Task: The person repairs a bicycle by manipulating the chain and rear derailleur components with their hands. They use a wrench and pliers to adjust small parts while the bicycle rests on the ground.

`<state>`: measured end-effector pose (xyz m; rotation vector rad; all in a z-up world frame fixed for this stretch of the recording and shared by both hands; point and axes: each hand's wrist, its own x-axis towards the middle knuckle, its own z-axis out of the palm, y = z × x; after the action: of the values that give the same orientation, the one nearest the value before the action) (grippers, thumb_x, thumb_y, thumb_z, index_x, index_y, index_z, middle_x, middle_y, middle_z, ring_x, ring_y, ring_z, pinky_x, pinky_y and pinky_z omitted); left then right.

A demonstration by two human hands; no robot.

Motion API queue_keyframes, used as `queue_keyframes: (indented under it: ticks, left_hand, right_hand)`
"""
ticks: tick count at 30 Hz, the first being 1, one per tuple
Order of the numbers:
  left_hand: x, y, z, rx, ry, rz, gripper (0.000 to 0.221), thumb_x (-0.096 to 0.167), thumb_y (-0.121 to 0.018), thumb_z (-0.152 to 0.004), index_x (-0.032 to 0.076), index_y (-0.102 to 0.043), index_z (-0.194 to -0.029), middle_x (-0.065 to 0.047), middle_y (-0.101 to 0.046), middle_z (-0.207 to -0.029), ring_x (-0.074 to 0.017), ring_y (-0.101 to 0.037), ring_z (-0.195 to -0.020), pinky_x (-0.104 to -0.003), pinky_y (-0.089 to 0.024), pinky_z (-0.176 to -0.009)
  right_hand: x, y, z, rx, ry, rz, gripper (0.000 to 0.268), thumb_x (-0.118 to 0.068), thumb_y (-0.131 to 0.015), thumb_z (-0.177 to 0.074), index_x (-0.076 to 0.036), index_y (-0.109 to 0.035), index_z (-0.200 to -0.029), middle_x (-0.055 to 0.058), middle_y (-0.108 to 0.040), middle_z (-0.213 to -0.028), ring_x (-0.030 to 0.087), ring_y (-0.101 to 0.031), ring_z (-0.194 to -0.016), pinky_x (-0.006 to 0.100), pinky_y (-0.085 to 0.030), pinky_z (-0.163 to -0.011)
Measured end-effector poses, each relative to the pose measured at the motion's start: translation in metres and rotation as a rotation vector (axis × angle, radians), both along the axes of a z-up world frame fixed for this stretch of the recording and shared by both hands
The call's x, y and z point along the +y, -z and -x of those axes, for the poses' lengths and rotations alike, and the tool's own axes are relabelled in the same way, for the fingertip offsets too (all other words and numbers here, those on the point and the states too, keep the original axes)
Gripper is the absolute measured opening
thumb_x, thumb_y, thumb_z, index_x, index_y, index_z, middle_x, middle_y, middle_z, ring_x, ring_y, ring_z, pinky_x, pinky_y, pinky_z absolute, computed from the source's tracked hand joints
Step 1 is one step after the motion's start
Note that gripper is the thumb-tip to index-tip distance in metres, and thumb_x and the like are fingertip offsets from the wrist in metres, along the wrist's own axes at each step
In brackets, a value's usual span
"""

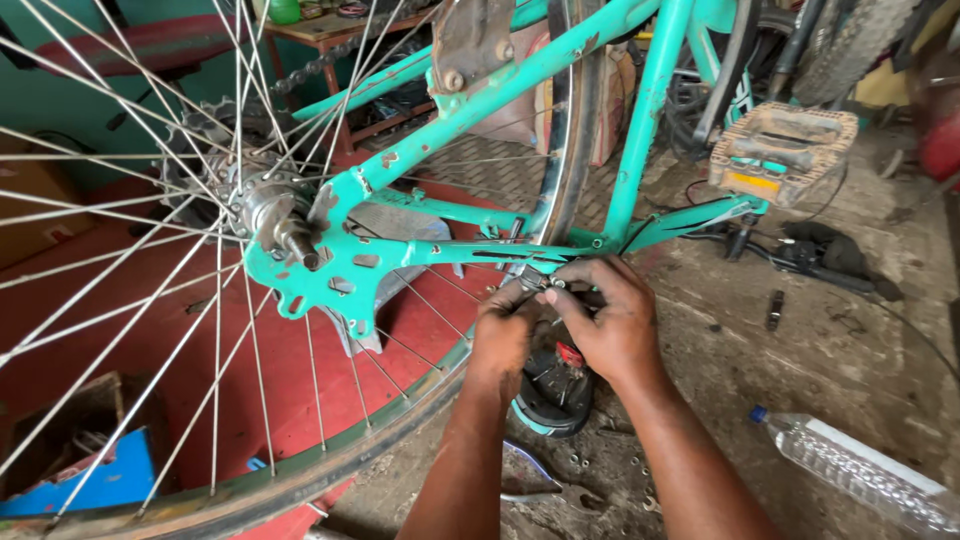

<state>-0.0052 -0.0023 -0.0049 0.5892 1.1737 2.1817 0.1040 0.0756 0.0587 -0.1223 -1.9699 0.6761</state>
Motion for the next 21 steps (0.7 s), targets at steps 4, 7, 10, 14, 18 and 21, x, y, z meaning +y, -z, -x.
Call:
queue_keyframes:
  ticks: [4, 7, 10, 14, 18, 21]
  left_hand:
    - [-0.003, -0.007, -0.002, -0.017, 0.036, -0.004, 0.009, 0.006, -0.064, -0.096, 0.004, -0.071, -0.101, 0.001, -0.067, -0.080, -0.0071, -0.051, -0.059, -0.025, -0.042, -0.052]
    - [-0.001, -0.011, -0.004, -0.013, 0.043, -0.020, 0.009, 0.005, -0.065, -0.095, 0.004, -0.072, -0.102, 0.001, -0.065, -0.077, -0.0072, -0.049, -0.058, -0.025, -0.041, -0.051]
    - [-0.003, -0.013, -0.003, -0.036, 0.020, 0.031, 0.013, 0.006, -0.065, -0.095, 0.005, -0.073, -0.105, 0.002, -0.067, -0.080, -0.0058, -0.049, -0.059, -0.023, -0.042, -0.054]
    - [-0.004, -0.012, -0.003, -0.045, 0.018, 0.041, 0.010, 0.007, -0.066, -0.096, 0.004, -0.072, -0.103, 0.000, -0.069, -0.082, -0.0071, -0.053, -0.061, -0.025, -0.043, -0.055]
    - [-0.005, -0.011, -0.002, -0.019, 0.040, -0.012, 0.012, 0.007, -0.066, -0.095, 0.005, -0.073, -0.104, 0.001, -0.068, -0.082, -0.0068, -0.050, -0.060, -0.025, -0.043, -0.053]
    - [-0.007, -0.011, -0.002, -0.037, 0.024, 0.025, 0.011, 0.007, -0.066, -0.095, 0.005, -0.073, -0.104, 0.001, -0.070, -0.084, -0.0069, -0.052, -0.061, -0.025, -0.044, -0.055]
  right_hand:
    - [0.004, 0.002, -0.001, -0.010, 0.013, -0.011, 0.015, 0.000, -0.075, -0.083, -0.005, -0.071, -0.096, 0.006, -0.070, -0.092, 0.017, -0.073, -0.081, 0.031, -0.057, -0.071]
    - [0.004, 0.002, 0.001, 0.041, 0.042, -0.039, 0.021, -0.006, -0.085, -0.079, -0.004, -0.067, -0.089, 0.006, -0.069, -0.087, 0.019, -0.070, -0.079, 0.032, -0.055, -0.073]
    - [0.003, 0.003, 0.001, -0.029, -0.019, 0.061, 0.016, -0.002, -0.075, -0.083, -0.005, -0.072, -0.099, 0.006, -0.069, -0.095, 0.017, -0.074, -0.082, 0.030, -0.059, -0.071]
    - [0.005, 0.004, 0.002, 0.021, 0.044, -0.046, 0.020, -0.006, -0.082, -0.082, -0.004, -0.067, -0.094, 0.007, -0.069, -0.093, 0.020, -0.071, -0.085, 0.034, -0.056, -0.077]
    - [0.006, 0.002, 0.000, 0.011, 0.003, -0.059, 0.020, -0.004, -0.078, -0.082, -0.005, -0.069, -0.100, 0.008, -0.069, -0.096, 0.020, -0.071, -0.086, 0.033, -0.056, -0.077]
    - [0.002, 0.000, 0.002, 0.010, 0.042, -0.081, 0.016, -0.004, -0.079, -0.083, -0.006, -0.068, -0.096, 0.007, -0.070, -0.095, 0.021, -0.072, -0.088, 0.034, -0.056, -0.078]
